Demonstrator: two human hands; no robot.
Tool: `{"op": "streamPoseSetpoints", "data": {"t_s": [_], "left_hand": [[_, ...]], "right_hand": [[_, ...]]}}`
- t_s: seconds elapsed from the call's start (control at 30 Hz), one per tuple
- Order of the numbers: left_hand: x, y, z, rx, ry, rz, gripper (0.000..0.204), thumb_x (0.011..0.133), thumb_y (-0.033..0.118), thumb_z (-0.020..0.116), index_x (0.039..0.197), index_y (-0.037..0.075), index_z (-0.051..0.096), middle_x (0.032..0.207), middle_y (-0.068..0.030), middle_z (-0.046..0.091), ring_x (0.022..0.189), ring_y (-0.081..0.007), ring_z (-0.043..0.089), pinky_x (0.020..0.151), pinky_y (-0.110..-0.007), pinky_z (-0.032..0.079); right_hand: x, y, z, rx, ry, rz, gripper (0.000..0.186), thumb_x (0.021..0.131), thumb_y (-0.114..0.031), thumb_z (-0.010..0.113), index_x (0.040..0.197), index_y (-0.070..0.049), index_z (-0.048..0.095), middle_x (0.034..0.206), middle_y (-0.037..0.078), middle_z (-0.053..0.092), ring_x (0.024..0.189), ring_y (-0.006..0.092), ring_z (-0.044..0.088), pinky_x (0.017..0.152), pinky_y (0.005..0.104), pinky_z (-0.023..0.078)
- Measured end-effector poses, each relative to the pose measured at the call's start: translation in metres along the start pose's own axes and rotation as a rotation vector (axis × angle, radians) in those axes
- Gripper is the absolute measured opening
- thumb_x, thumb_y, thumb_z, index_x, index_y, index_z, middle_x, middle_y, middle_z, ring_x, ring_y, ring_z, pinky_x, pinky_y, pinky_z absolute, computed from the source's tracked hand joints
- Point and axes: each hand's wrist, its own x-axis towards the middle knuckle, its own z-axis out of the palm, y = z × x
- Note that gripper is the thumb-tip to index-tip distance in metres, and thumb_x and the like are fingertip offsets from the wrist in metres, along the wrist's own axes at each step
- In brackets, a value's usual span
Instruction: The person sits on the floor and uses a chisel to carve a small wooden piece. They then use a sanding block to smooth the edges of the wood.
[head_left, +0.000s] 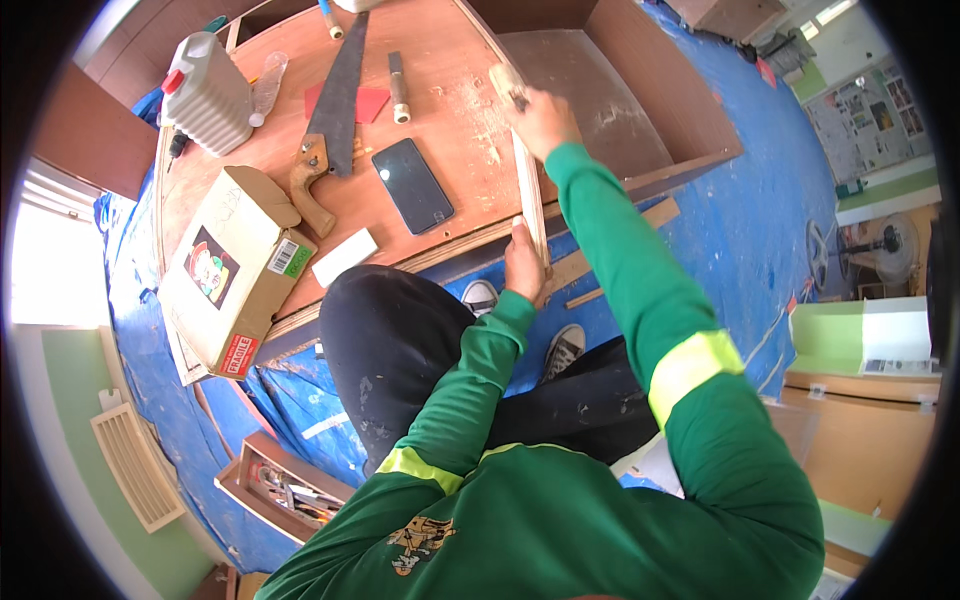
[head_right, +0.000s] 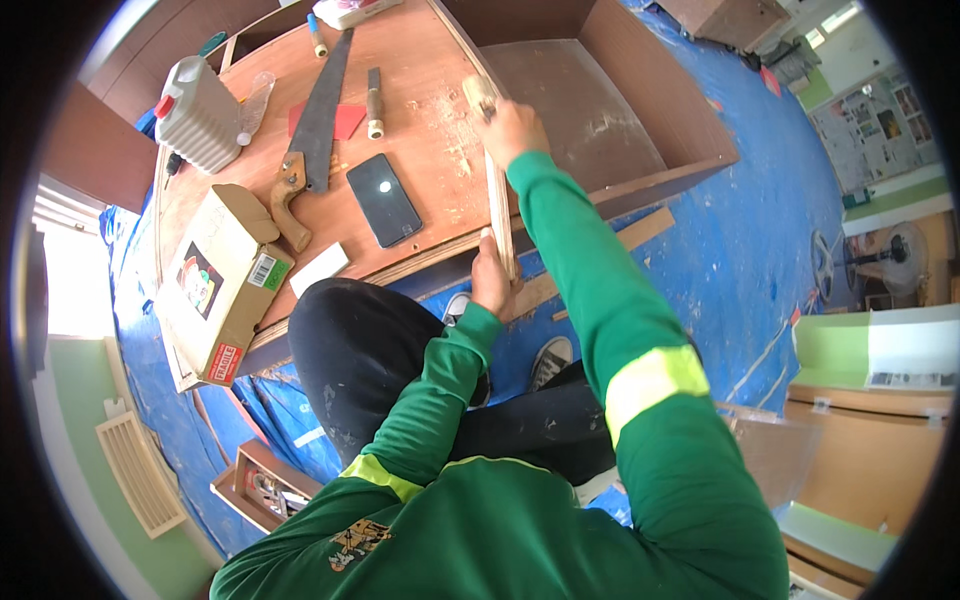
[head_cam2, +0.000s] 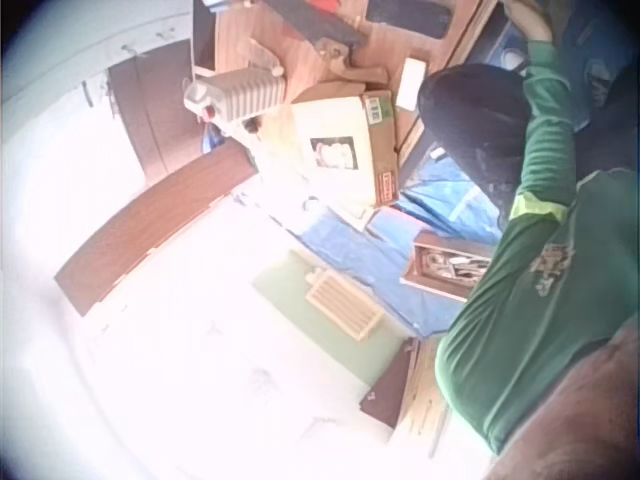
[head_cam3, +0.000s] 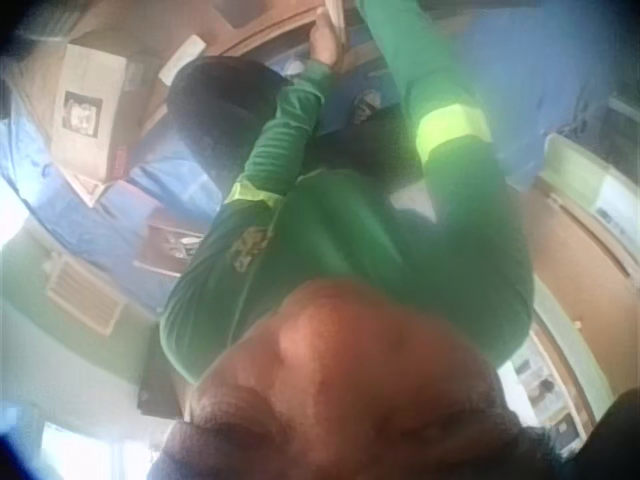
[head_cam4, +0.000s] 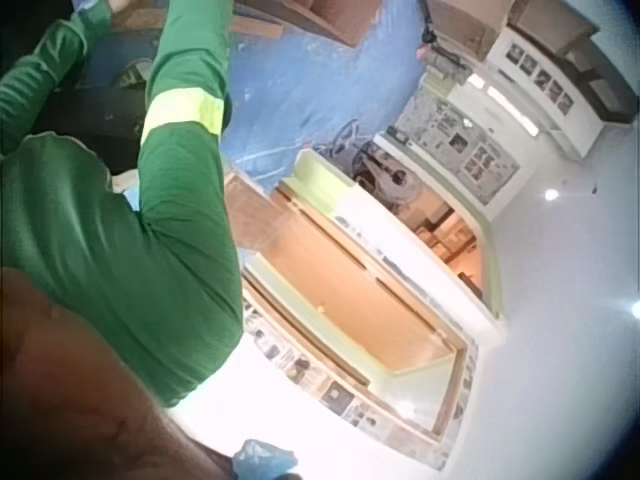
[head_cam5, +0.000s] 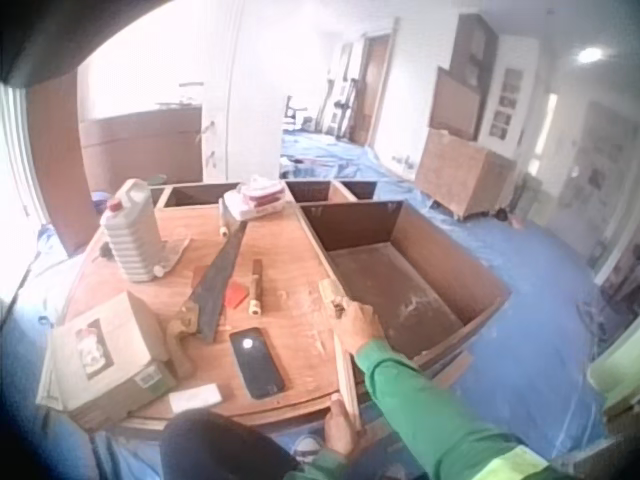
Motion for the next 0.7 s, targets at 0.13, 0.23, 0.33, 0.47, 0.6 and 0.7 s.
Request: {"op": "streamPoseSetpoints", "data": {"t_s": [0.13,0.23,0.33,0.47,0.6,0.7], "left_hand": [[0.001,-0.006,0.007,-0.077,0.016,-0.029,0.063,0.111,0.060,0.037,0.105,0.006,0.068,0.075,-0.0040,0.059,0.057,-0.0164,0.053,0.047,-0.034,0.039],[0.000,-0.010,0.011,-0.171,0.003,0.128,0.059,0.112,0.059,0.035,0.106,0.011,0.068,0.074,-0.0005,0.056,0.054,-0.0123,0.046,0.046,-0.031,0.036],[-0.004,-0.007,0.007,-0.115,-0.034,-0.002,0.060,0.112,0.060,0.035,0.102,0.010,0.066,0.074,-0.0002,0.056,0.054,-0.0127,0.046,0.047,-0.032,0.037],[-0.006,-0.001,0.003,0.023,-0.003,0.047,0.063,0.110,0.061,0.036,0.097,0.006,0.064,0.070,-0.0015,0.054,0.055,-0.0158,0.050,0.047,-0.034,0.039],[0.000,-0.001,0.002,-0.003,-0.004,0.030,0.058,0.109,0.062,0.038,0.093,0.010,0.060,0.070,-0.0026,0.052,0.054,-0.0160,0.048,0.048,-0.033,0.035],[0.003,-0.002,-0.001,-0.036,-0.050,0.004,0.057,0.108,0.063,0.040,0.097,0.011,0.060,0.071,-0.0019,0.052,0.054,-0.0150,0.046,0.048,-0.031,0.034]], "right_hand": [[-0.123,-0.004,-0.025,0.018,-0.016,0.024,0.053,0.094,-0.035,0.072,0.130,0.003,0.067,0.096,0.030,0.072,0.092,0.0470,0.071,0.082,0.0530,0.058],[-0.181,-0.003,-0.033,0.006,-0.032,0.019,0.057,0.097,-0.035,0.069,0.137,0.004,0.063,0.103,0.031,0.071,0.098,0.0476,0.070,0.085,0.0538,0.057],[-0.136,-0.003,-0.020,0.098,0.113,-0.052,0.052,0.094,-0.033,0.074,0.130,0.004,0.069,0.087,0.028,0.071,0.085,0.0468,0.071,0.075,0.0519,0.057],[0.003,0.004,0.002,-0.007,-0.009,0.118,0.045,0.092,-0.041,0.074,0.113,-0.001,0.074,0.093,0.028,0.073,0.091,0.0453,0.072,0.079,0.0529,0.057],[0.004,0.015,-0.002,0.103,0.076,0.067,0.037,0.094,-0.033,0.072,0.116,-0.003,0.075,0.104,0.025,0.076,0.099,0.0431,0.074,0.086,0.0511,0.060],[-0.056,0.033,-0.043,0.485,0.115,0.212,0.046,0.096,-0.034,0.075,0.127,0.000,0.073,0.103,0.021,0.079,0.092,0.0289,0.079,0.083,0.0403,0.061]]}}
